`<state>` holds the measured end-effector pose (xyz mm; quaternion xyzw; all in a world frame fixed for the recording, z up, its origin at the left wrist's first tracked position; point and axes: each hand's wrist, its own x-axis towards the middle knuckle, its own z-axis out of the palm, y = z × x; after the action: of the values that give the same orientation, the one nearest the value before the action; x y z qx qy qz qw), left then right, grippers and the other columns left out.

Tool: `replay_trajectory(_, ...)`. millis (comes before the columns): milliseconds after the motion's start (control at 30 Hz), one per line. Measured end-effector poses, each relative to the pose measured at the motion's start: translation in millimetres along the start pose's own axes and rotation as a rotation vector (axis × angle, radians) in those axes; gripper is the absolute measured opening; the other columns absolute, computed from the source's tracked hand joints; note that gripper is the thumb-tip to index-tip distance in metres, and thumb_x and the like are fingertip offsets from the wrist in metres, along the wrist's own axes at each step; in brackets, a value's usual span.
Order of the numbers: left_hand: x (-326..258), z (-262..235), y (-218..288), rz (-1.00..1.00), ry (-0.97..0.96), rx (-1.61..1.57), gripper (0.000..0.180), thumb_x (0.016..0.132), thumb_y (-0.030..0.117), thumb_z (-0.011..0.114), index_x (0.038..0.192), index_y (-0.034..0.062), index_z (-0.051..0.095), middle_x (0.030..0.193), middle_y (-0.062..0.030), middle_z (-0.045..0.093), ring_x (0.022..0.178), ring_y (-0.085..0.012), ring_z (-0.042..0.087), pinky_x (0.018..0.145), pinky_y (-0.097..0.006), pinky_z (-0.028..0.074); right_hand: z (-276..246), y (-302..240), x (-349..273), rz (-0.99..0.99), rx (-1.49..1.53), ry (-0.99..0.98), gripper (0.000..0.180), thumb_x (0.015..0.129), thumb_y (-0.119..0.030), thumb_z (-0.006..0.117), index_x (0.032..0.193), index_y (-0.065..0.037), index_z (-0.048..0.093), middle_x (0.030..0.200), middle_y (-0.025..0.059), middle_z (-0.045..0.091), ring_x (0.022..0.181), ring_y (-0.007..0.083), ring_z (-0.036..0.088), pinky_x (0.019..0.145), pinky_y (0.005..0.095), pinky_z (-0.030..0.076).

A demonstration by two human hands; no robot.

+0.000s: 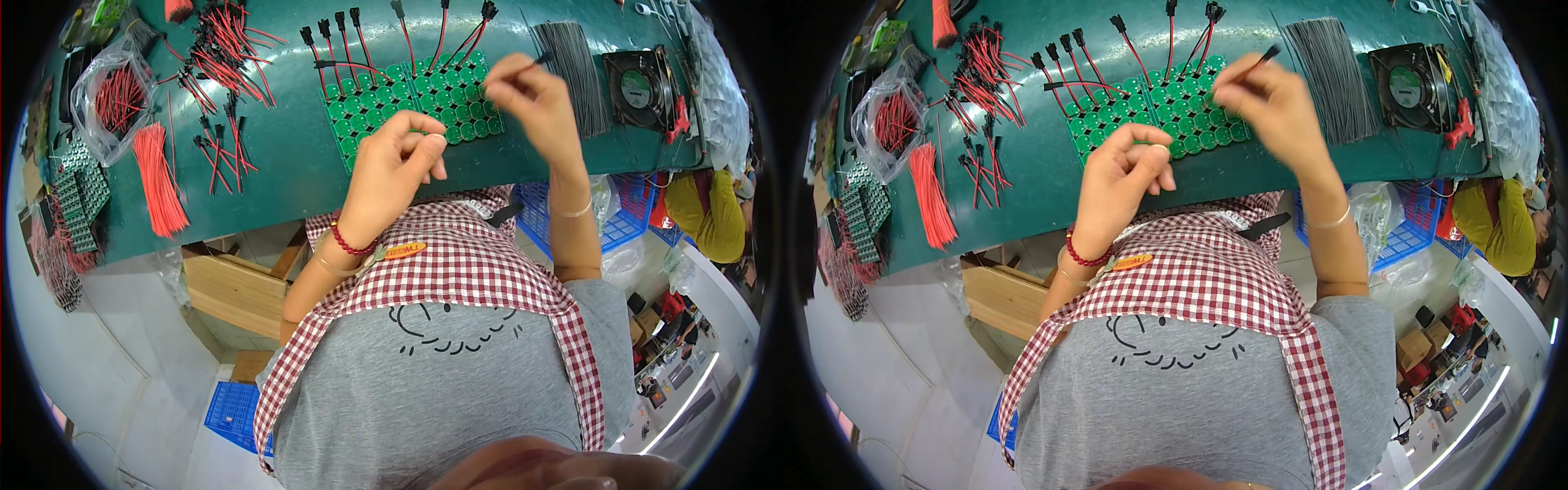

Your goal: The person assembles electronic components by inserting red wires and black wires into green PCB modules by hand.

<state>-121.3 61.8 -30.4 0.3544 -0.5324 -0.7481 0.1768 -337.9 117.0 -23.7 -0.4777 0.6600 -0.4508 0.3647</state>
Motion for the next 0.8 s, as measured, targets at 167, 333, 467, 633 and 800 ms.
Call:
replay_trajectory(167, -6.3, -15.4, 1.4, 0.014, 0.069, -0.031, 0.013, 0.094, 0.013, 0.055, 0.099, 0.0010, 0.059, 0.068, -0.0021, 0.061, 0.061, -0.0052, 0.054, 0.055, -0.019, 0.040, -19.0, 39.3, 35.7, -0.095, -0.127, 0.129, 0.010, 0.084, -0.007, 0.063, 0.088, 0.002, 0.064, 0.087, 0.0027, 0.061, 0.079, 0.0117, 0.058, 0.076, 0.0252, 0.046)
replay_trajectory(333, -11.8, -29.9, -0.8, 0.041, 0.158, 0.017, 0.014, 0.095, 0.015, 0.055, 0.096, 0.0017, 0.058, 0.067, -0.0015, 0.059, 0.061, -0.0049, 0.052, 0.055, -0.019, 0.039, -20.2, 43.7, 37.9, -0.080, -0.187, 0.120, 0.011, 0.084, -0.008, 0.063, 0.089, 0.002, 0.063, 0.090, 0.0038, 0.061, 0.081, 0.0130, 0.059, 0.077, 0.0252, 0.046)
replay_trajectory(467, -15.2, -35.1, -4.7, 0.048, 0.202, 0.011, 0.014, 0.095, 0.015, 0.054, 0.095, 0.0018, 0.058, 0.067, -0.0014, 0.059, 0.060, -0.0046, 0.051, 0.055, -0.019, 0.039, -21.7, 43.7, 37.9, -0.093, -0.228, 0.128, 0.011, 0.084, -0.008, 0.064, 0.089, 0.001, 0.063, 0.087, 0.0043, 0.061, 0.079, 0.0133, 0.059, 0.075, 0.0253, 0.046)
replay_trajectory(633, -12.7, -33.3, -5.9, 0.057, 0.191, 0.024, 0.013, 0.094, 0.014, 0.055, 0.095, 0.0013, 0.059, 0.066, -0.0010, 0.059, 0.060, -0.0041, 0.052, 0.054, -0.019, 0.039, -18.1, 39.7, 38.8, -0.101, -0.208, 0.107, 0.012, 0.084, -0.009, 0.064, 0.089, 0.002, 0.064, 0.086, 0.0044, 0.061, 0.076, 0.0133, 0.058, 0.073, 0.0253, 0.046)
replay_trajectory(800, -12.1, -28.4, -7.2, 0.055, 0.186, 0.013, 0.012, 0.093, 0.013, 0.057, 0.095, 0.0009, 0.059, 0.065, -0.0006, 0.060, 0.059, -0.0035, 0.054, 0.052, -0.019, 0.039, -14.1, 44.1, 39.9, -0.083, -0.216, 0.097, 0.012, 0.083, -0.009, 0.063, 0.087, 0.003, 0.064, 0.086, 0.0051, 0.062, 0.074, 0.0135, 0.057, 0.071, 0.0257, 0.045)
